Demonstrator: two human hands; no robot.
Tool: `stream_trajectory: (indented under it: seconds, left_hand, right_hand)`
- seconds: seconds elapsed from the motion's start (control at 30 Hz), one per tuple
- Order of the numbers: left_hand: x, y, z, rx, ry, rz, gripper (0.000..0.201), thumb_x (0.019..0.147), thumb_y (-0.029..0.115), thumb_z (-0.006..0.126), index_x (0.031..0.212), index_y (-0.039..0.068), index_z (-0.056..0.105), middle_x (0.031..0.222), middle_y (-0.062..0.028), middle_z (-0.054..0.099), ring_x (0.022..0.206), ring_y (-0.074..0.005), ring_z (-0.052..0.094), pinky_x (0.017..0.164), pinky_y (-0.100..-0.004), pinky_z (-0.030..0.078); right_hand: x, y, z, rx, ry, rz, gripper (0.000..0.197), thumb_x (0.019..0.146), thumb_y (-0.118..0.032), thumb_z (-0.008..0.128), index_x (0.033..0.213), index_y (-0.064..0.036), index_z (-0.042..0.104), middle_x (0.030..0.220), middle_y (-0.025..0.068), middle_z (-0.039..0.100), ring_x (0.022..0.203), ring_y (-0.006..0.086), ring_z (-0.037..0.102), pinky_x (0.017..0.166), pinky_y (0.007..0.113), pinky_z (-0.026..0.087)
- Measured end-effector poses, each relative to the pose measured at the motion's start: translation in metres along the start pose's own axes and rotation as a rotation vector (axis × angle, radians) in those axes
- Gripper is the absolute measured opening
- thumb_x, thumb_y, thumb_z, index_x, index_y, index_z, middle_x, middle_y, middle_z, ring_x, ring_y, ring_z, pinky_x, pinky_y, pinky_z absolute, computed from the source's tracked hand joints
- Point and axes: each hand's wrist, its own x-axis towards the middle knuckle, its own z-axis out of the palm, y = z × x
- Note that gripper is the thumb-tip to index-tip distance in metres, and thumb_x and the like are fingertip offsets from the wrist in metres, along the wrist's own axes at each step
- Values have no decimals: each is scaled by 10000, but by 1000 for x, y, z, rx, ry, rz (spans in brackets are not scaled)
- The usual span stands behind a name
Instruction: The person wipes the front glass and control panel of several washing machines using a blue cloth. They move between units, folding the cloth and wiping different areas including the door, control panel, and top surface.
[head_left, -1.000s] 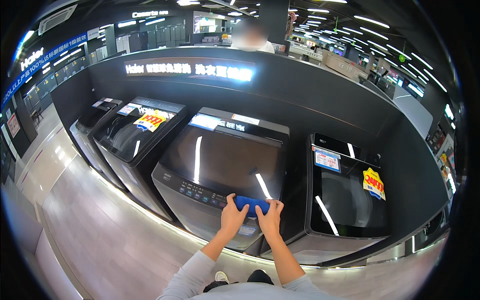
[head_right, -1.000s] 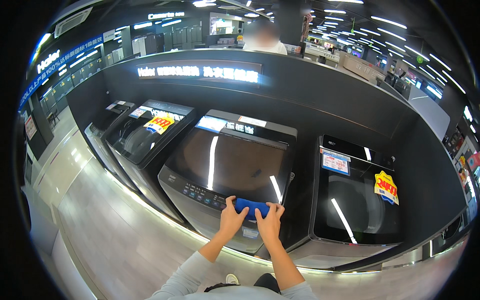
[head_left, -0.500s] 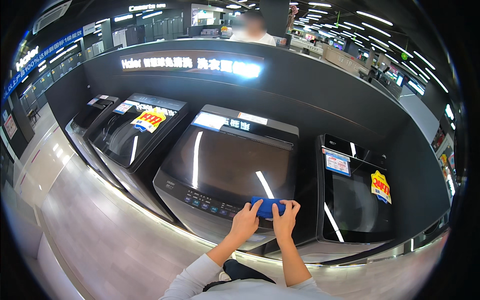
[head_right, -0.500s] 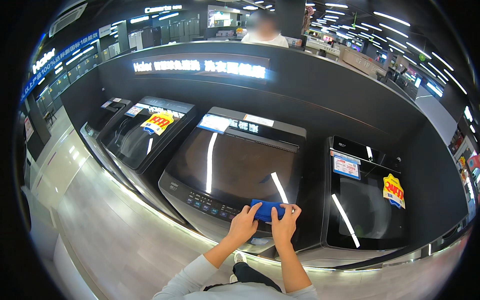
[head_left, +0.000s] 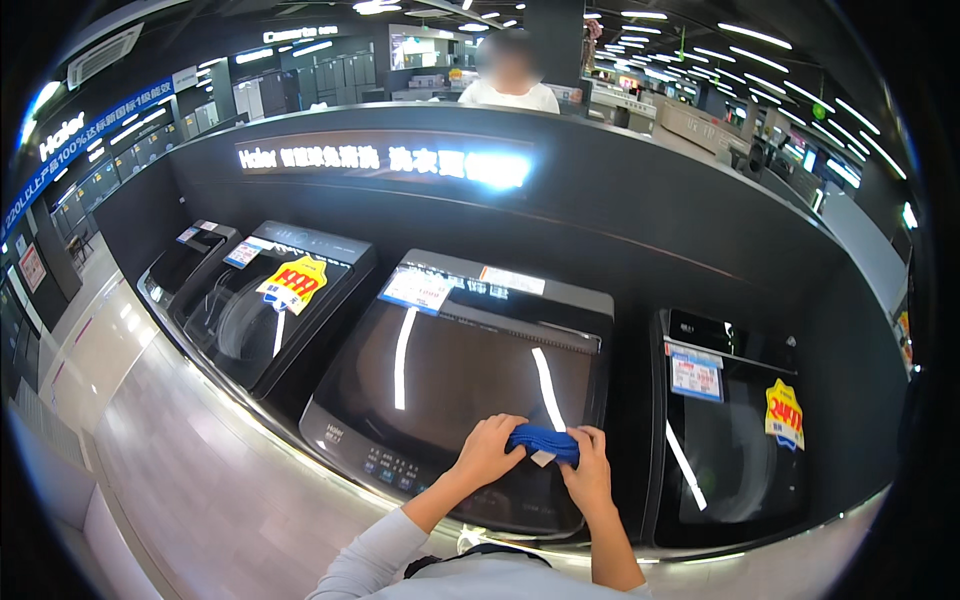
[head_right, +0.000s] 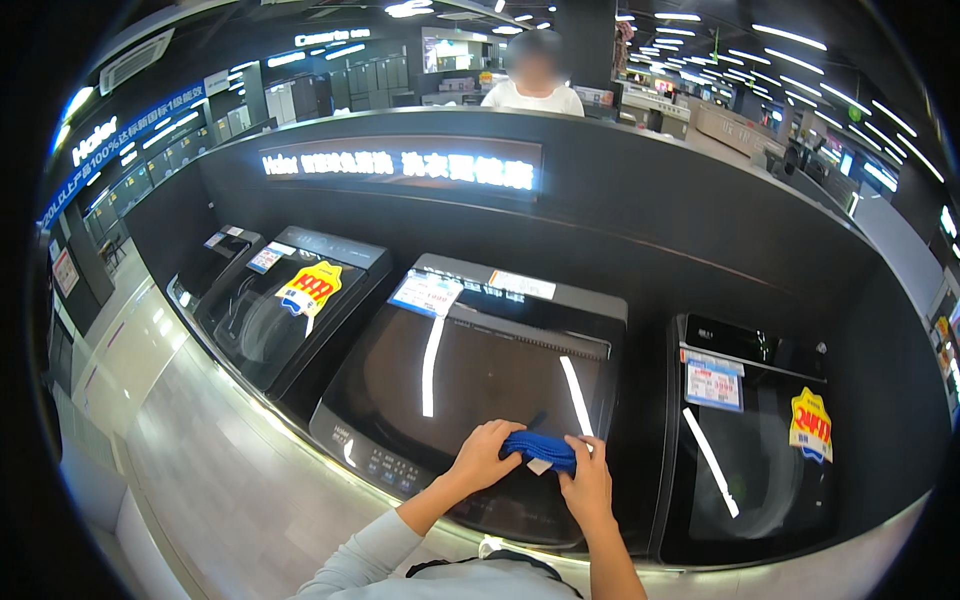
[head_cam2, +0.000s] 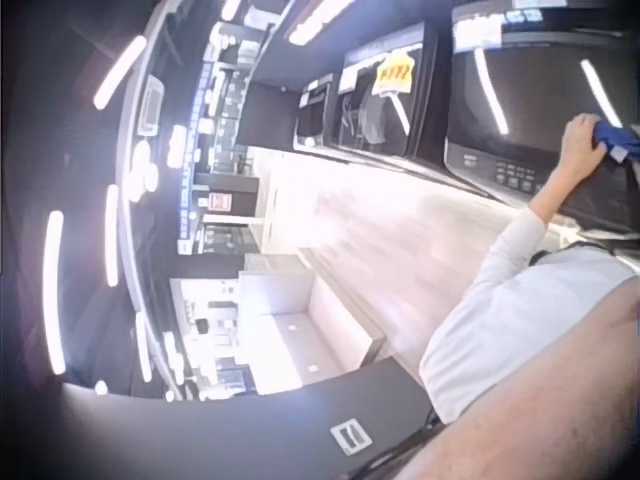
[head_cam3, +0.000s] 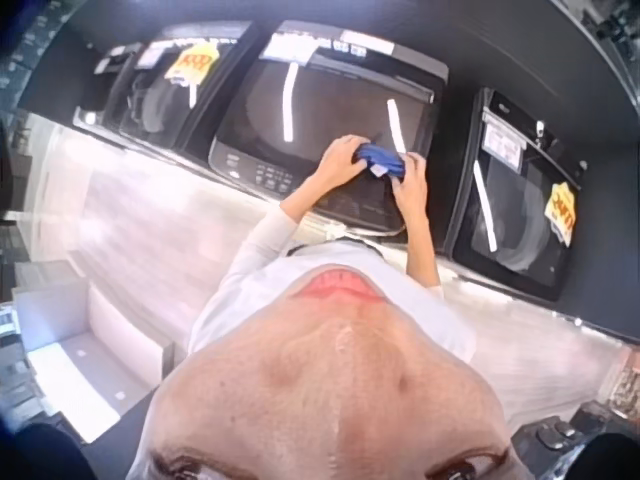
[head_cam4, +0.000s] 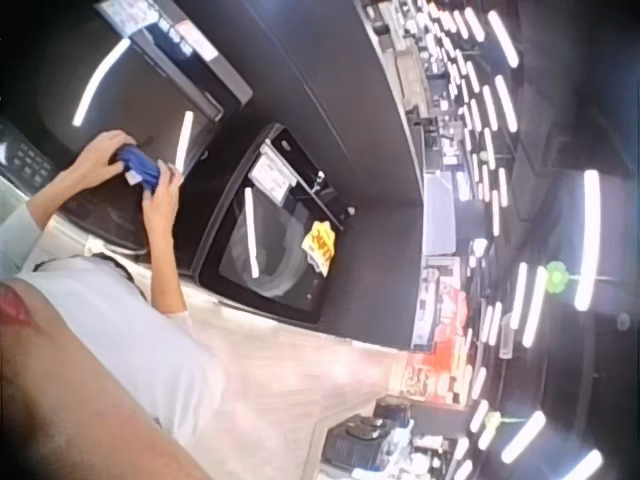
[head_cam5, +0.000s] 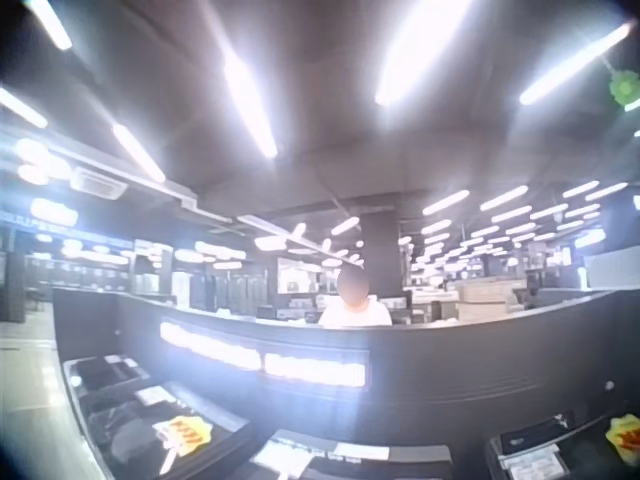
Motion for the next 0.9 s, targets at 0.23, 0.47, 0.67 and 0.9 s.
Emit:
stream_trajectory:
  seconds: [0.23, 0.47, 0.67, 0.9]
  left_hand:
    - [67, -13, 13, 130, 242, 137, 406, 749, 37, 681, 1150, 48, 618, 1131, -178, 574, 1037, -371, 581, 889, -428, 488]
    - [144, -37, 49, 184, 374, 225, 361, 735, -11, 610, 1093, 36, 621, 1021, -159, 576, 892, -347, 596, 752, -435, 493]
    - [196, -67, 44, 296, 338, 221, 378, 749, 21, 673, 1115, 45, 581, 1099, -142, 549, 989, -324, 569, 811, -412, 466]
    - [257, -64, 40, 509, 168, 211, 363, 663, 69, 715, 997, 46, 574, 1004, -112, 556, 948, -268, 544, 773, -371, 414]
  right_hand:
    - [77, 17, 18, -123, 259, -90, 504, 634, 107, 679, 1107, -35, 577, 1173, 160, 535, 1109, 376, 519, 978, 425, 422]
    - [147, 62, 25, -119, 351, -57, 503, 625, 95, 663, 1098, -35, 553, 1145, 167, 550, 1105, 389, 511, 978, 440, 405]
    - [202, 69, 41, -155, 331, -122, 487, 676, 67, 648, 1136, -19, 514, 1248, 167, 528, 1165, 384, 484, 1015, 446, 367]
    - [260, 101, 33, -205, 342, -164, 485, 685, 81, 663, 1147, -1, 539, 1166, 175, 566, 1128, 393, 526, 985, 434, 406]
